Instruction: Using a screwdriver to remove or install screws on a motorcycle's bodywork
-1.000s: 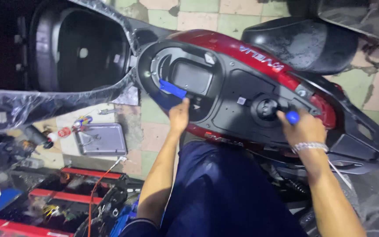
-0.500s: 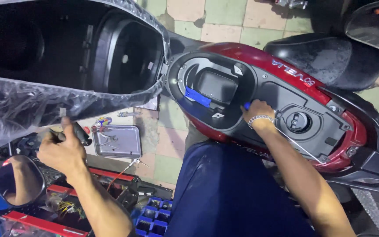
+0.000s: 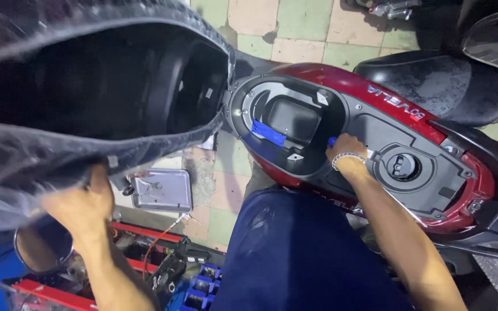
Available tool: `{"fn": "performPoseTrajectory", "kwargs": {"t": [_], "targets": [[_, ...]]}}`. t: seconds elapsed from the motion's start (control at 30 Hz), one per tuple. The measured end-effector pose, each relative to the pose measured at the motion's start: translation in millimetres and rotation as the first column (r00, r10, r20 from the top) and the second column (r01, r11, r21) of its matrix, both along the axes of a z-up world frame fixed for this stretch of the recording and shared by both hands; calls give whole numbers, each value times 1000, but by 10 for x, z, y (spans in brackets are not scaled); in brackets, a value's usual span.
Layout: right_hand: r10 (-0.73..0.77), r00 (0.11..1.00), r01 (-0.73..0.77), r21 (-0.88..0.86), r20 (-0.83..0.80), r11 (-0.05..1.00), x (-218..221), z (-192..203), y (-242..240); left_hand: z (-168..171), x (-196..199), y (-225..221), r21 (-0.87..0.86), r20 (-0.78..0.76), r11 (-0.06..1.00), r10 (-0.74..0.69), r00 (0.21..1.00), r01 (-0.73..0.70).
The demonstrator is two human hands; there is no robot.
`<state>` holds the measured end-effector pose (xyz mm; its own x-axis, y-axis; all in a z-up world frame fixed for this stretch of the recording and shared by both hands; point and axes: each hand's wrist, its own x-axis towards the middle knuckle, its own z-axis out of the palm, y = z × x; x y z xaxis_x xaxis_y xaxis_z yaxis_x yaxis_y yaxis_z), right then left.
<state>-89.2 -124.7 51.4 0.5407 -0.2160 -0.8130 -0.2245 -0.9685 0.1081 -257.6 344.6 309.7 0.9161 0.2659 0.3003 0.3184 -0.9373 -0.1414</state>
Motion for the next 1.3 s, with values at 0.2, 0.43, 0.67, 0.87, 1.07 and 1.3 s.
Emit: {"fn": "performPoseTrajectory", "kwargs": {"t": [0.2, 0.43, 0.67, 0.87, 1.07, 1.3], "targets": [[-21, 1000, 21, 11, -14, 1000, 25, -8, -19, 218, 154, -552, -238, -59, 965, 98, 993, -109], [-51, 993, 39, 115, 110, 993, -112, -308, -146, -287, -612, -81, 356, -455, 904, 389, 801, -236], [1, 987, -11, 63, 160, 998, 151, -207, -61, 136, -123, -423, 46, -214, 970, 243, 946, -239], [348, 819, -351, -81, 456, 933, 622, -650, -250, 115, 117, -637, -333, -208, 873, 301, 931, -357], [605, 577, -598, -220, 549, 770, 638, -1067, -309, 61, 105, -511, -192, -124, 958, 193, 973, -215], [573, 727, -579, -111, 378, 808, 744, -810, -340, 349, 491, -641, -442, -2, 881, 190, 982, -172]]}}
